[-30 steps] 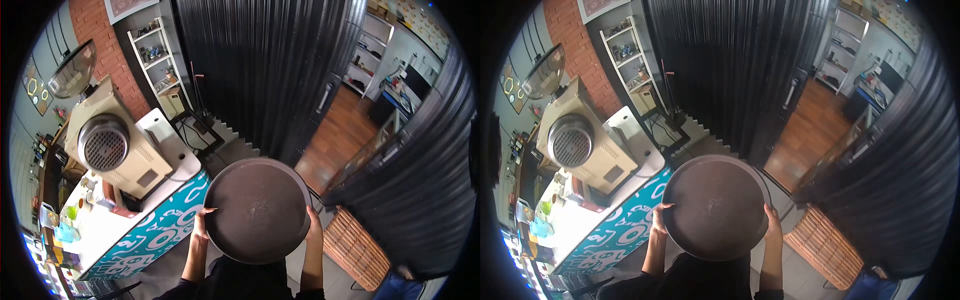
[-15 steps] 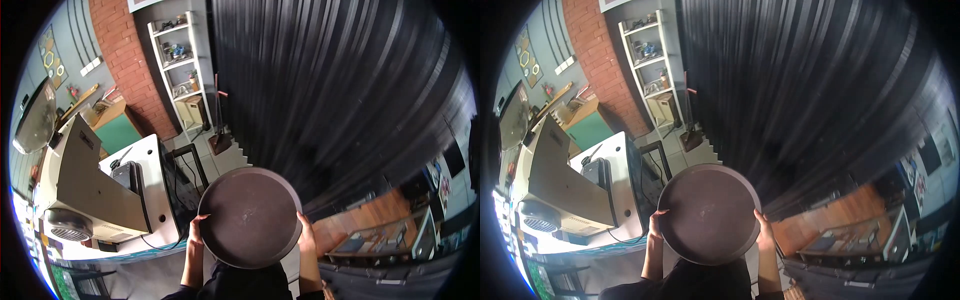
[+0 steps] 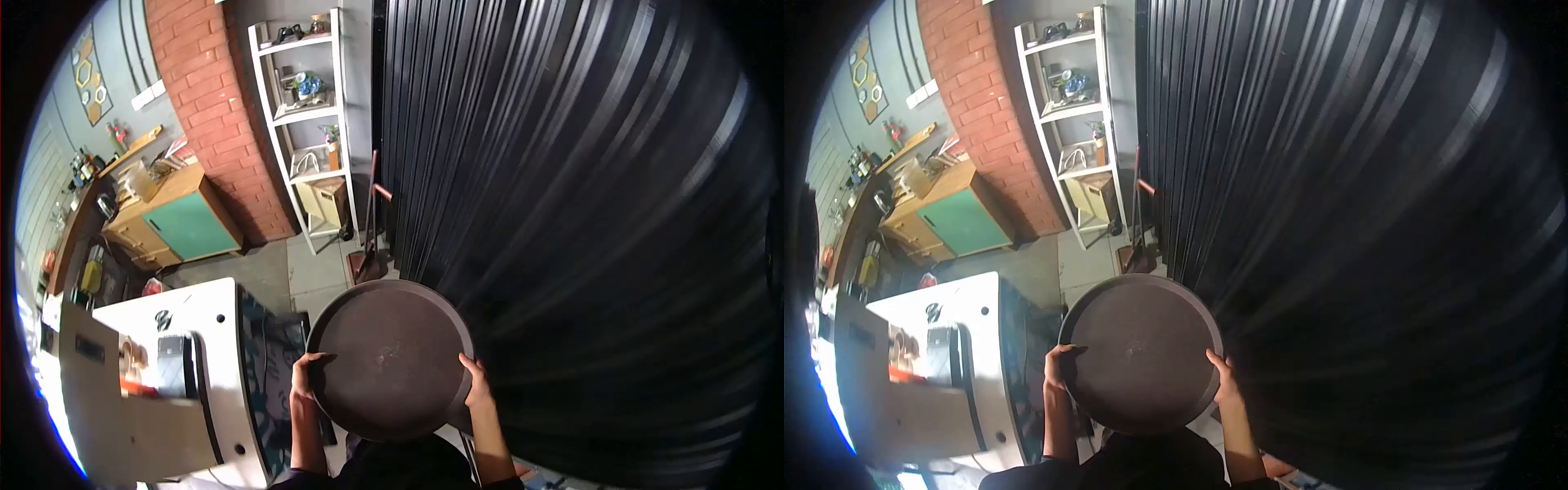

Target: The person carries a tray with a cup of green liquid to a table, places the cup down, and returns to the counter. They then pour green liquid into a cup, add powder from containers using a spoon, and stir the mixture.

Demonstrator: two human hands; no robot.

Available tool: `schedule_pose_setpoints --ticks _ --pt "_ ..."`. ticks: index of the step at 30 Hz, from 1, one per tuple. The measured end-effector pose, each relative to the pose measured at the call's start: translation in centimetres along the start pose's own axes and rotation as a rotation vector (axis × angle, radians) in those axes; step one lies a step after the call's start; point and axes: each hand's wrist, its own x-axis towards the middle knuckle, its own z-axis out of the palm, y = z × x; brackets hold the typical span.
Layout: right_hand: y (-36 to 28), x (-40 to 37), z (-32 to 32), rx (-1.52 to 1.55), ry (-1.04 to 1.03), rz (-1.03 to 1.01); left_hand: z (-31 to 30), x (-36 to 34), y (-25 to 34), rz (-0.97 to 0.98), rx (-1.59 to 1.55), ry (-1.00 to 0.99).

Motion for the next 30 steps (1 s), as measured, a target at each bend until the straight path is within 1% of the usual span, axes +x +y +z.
schedule_pose_setpoints --ticks 1,2,3,5,6,8,11,12,13,14,15,17,18,19,21,23,25,27,28,30 --pt "-0.7 2.2 1.1 -0.022 0.033 0.009 0.8 2.3 0.8 0.059 0.044 0.004" --pt "-1.4 3.8 2.3 -0.044 0.069 0.027 0.3 5.0 1.3 0.128 0.041 -0.015" --pt "-1.8 6.1 3.4 -0.047 0.063 0.023 1.9 6.7 2.9 0.134 0.038 -0.019" --pt "-2.4 10.0 4.8 -0.087 0.123 0.070 4.2 8.6 5.4 0.178 0.016 -0.080" --pt "-3.0 11.2 6.4 -0.097 0.112 0.078 6.3 8.7 7.4 0.086 0.024 0.023" --pt "-4.5 14.0 9.8 -0.070 0.051 0.057 5.7 11.9 9.0 0.146 0.010 0.043" --pt "-5.7 18.8 13.2 -0.043 0.004 0.107 7.3 13.6 11.9 0.243 0.018 0.061" --pt "-5.7 20.7 13.9 -0.042 -0.062 0.101 7.2 14.3 12.5 0.255 -0.029 0.048" --pt "-5.7 22.3 14.5 -0.049 -0.081 0.116 7.1 14.8 13.1 0.266 -0.076 0.034" --pt "-5.7 23.9 15.2 -0.070 -0.127 0.104 7.1 15.3 13.7 0.289 -0.119 -0.033" --pt "-5.8 25.4 16.2 -0.090 -0.171 0.093 6.8 16.1 14.2 0.307 -0.127 -0.017" --pt "-5.8 28.9 17.7 -0.111 -0.264 0.116 5.9 17.8 15.2 0.257 -0.123 0.122" --pt "-6.0 30.6 18.5 -0.124 -0.295 0.153 7.0 17.7 15.9 0.262 -0.091 0.132" --pt "-6.1 32.3 19.5 -0.140 -0.328 0.186 6.5 18.6 16.6 0.277 -0.102 0.144" --pt "-6.1 35.3 22.2 -0.176 -0.343 0.187 5.3 21.2 17.5 0.266 -0.212 0.044" --pt "-6.3 38.0 25.6 -0.273 -0.277 0.155 4.5 24.0 19.1 0.283 -0.245 0.035" --pt "-6.3 40.9 29.1 -0.329 -0.291 0.155 5.0 26.1 21.1 0.258 -0.232 0.173" --pt "-6.4 43.6 33.1 -0.463 -0.273 0.121 4.9 28.5 23.2 0.303 -0.238 0.221" --pt "-5.5 46.4 34.2 -0.420 -0.414 0.114 5.3 29.1 24.7 0.297 -0.262 0.254" --pt "-4.4 50.5 36.8 -0.490 -0.450 0.161 5.1 30.1 27.3 0.284 -0.279 0.325"
